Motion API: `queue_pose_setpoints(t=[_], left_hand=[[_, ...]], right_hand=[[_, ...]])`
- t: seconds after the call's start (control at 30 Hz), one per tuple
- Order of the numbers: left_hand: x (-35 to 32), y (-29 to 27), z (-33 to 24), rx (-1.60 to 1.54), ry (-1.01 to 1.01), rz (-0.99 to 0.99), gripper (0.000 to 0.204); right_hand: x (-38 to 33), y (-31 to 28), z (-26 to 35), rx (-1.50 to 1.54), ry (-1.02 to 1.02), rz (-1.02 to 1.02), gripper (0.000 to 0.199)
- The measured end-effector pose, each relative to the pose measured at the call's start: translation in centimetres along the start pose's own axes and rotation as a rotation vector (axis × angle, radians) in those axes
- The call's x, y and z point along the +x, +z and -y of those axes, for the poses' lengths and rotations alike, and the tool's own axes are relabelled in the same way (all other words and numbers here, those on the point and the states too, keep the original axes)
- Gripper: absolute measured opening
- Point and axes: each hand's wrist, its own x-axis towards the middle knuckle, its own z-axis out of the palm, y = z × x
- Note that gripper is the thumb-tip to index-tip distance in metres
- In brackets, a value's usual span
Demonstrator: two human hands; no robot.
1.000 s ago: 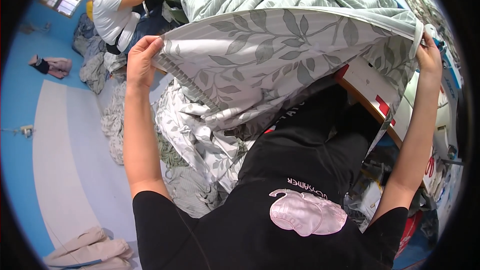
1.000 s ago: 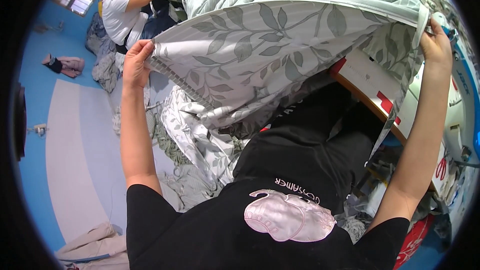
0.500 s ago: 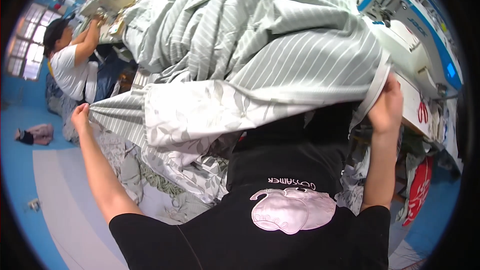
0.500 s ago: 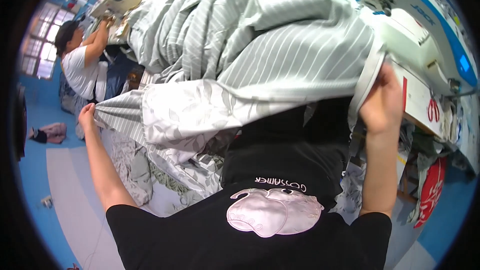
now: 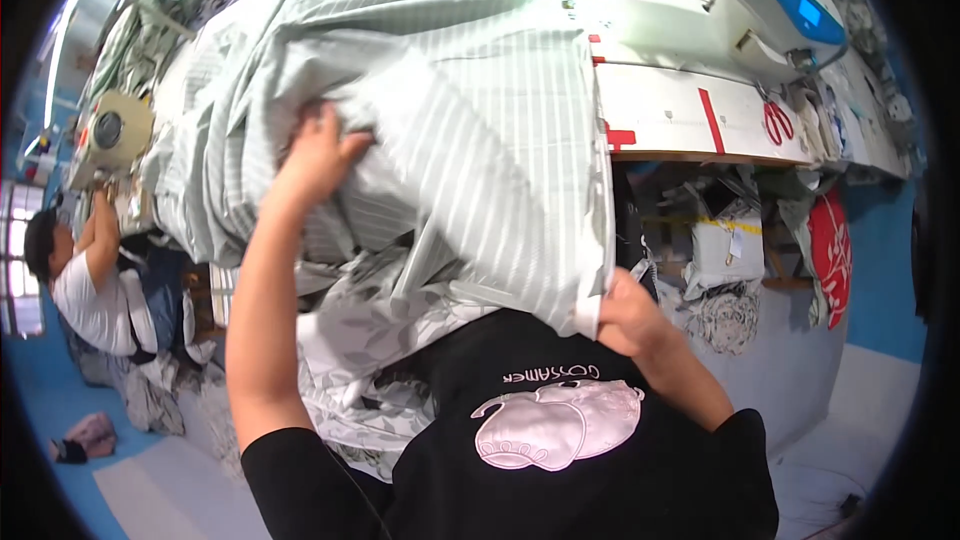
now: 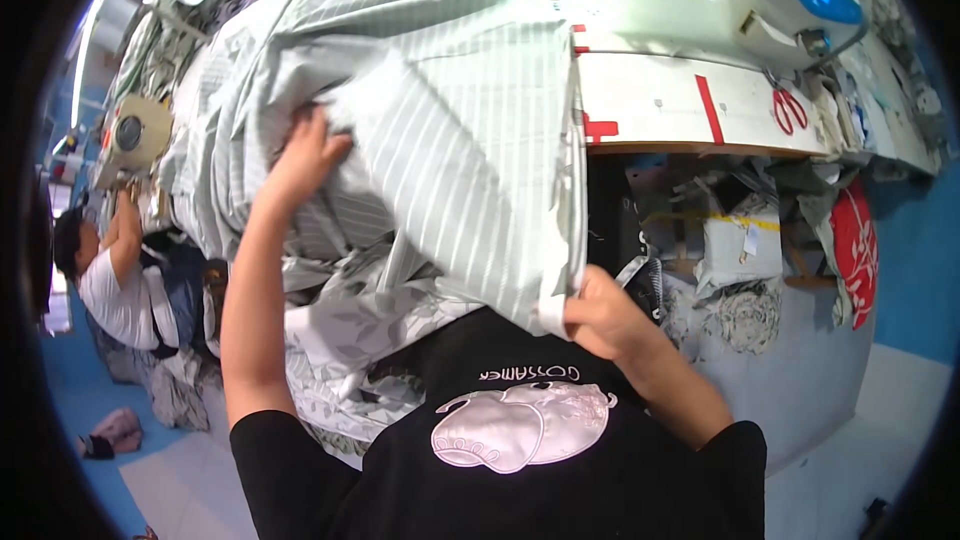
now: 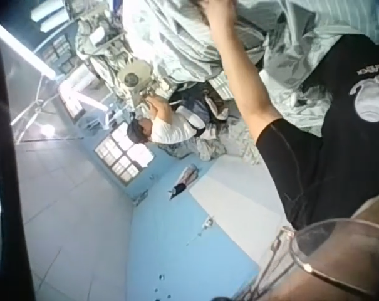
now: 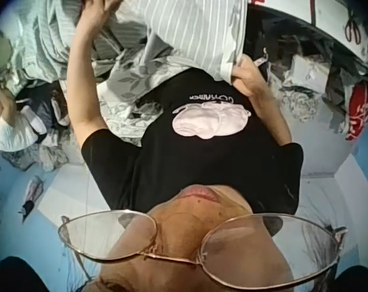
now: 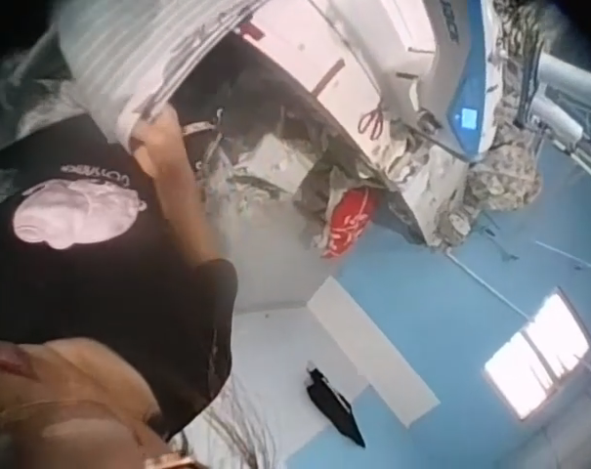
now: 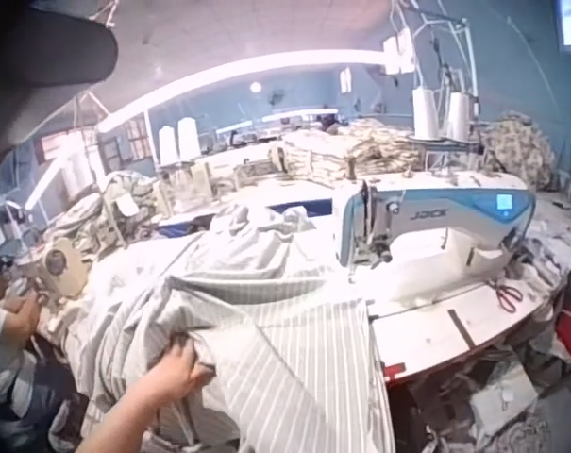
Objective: Sew fabric pieces together using an industrial sewing machine to assemble pillowcases.
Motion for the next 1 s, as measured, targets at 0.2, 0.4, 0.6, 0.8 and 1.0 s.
queue_pose_setpoints(t=[0.2,0.4,0.6,0.8,1.0], left_hand=[[5.0,-0.6,11.7,-0.080,-0.153,0.243,0.064],[3.0,-2.5,10.1,-0.042,0.033,0.080,0.048],[-0.7,-8.3,-6.0,-0.701,0.009,-0.103,0.034],[-7.7,-8.4,-15.4,-1.730,-0.035,0.930,0.034],[-10.9,-3.8,-12.9,-1.946,-0.187,0.617,0.020]], right_hand=[[0.6,-1.3,-3.7,-0.274,0.256,-0.045,0.026],[-0.7,3.4,1.3,-0.270,0.091,-0.232,0.017],[1.2,11.2,3.5,-1.079,-0.562,0.313,0.023],[0.9,14.8,2.3,-1.315,-0.783,0.855,0.034],[-3.6,13.3,10.5,-1.177,-0.683,0.716,0.022]])
